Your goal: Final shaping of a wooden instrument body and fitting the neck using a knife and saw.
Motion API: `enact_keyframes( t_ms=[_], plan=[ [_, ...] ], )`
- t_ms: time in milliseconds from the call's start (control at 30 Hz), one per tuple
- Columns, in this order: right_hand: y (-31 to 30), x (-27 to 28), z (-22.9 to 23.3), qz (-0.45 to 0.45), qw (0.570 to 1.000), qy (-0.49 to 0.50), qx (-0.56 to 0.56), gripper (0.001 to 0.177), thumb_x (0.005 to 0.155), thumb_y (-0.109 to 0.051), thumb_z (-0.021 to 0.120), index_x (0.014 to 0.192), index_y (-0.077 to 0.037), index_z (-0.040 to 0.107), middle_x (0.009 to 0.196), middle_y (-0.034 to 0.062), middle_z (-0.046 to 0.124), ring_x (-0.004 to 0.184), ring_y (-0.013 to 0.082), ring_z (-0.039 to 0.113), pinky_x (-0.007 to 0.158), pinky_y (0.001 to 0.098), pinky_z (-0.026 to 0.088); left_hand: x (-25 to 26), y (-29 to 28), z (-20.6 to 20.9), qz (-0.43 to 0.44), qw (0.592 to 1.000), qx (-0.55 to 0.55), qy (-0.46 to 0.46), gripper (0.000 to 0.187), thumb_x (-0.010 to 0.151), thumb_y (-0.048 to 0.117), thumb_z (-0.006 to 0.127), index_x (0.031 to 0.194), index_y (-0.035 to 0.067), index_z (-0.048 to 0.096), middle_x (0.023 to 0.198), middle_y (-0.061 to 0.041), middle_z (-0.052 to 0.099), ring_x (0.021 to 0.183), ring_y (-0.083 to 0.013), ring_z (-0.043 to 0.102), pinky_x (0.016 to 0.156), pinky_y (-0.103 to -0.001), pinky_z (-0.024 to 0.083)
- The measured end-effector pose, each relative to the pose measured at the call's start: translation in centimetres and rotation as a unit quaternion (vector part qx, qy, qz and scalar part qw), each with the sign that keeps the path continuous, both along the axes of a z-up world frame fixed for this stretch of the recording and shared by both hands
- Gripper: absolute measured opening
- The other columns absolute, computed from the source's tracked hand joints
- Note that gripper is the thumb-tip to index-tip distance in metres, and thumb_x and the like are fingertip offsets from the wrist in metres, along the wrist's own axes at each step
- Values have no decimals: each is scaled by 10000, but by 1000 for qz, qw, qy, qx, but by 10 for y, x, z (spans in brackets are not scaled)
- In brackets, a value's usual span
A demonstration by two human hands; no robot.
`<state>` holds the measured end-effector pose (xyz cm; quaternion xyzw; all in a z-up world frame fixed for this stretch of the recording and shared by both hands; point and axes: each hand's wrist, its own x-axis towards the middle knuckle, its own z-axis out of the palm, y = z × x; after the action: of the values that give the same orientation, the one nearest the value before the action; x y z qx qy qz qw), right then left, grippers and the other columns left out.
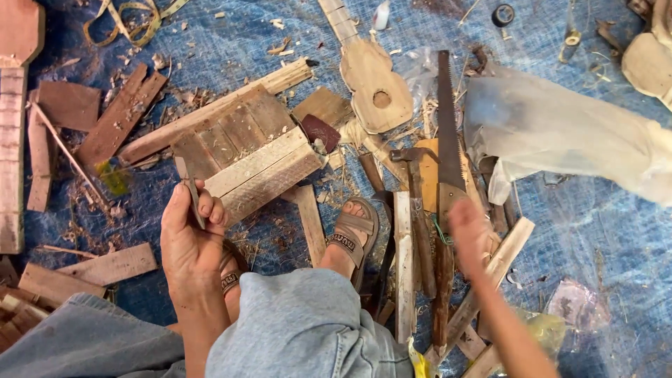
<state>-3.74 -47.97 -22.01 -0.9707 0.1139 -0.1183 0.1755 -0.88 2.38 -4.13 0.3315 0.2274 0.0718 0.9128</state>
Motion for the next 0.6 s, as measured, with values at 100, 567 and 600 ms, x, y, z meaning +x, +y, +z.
enact_keyframes(
  t_ms=[100,567,600],
  plan=[
    [50,-91,-53,83,992,84,-44,251,974,-155,558,1208,-204,635,1094,-32,639,1027,146,632,922,339,477,-7,10,-3,-6,999,35,-1,262,1073,266,557,1129,23,636,647,-37,414,584,-171,496,568,-277,471],
    [113,-239,-138,-98,982,125,-99,750,685,-746,631,1115,-140,535,1066,40,513,965,269,565,761,442,516,3,-27,13,21,999,29,-9,250,1020,272,628,1106,40,661,619,9,498,554,-92,533,543,-217,502],
    [112,-250,-143,-89,985,124,-76,735,690,-723,633,1120,-135,534,1057,46,518,951,269,568,753,439,517,4,-35,22,6,995,95,5,227,1019,268,620,1099,58,646,618,9,506,542,-83,546,534,-201,493]
  ],
)
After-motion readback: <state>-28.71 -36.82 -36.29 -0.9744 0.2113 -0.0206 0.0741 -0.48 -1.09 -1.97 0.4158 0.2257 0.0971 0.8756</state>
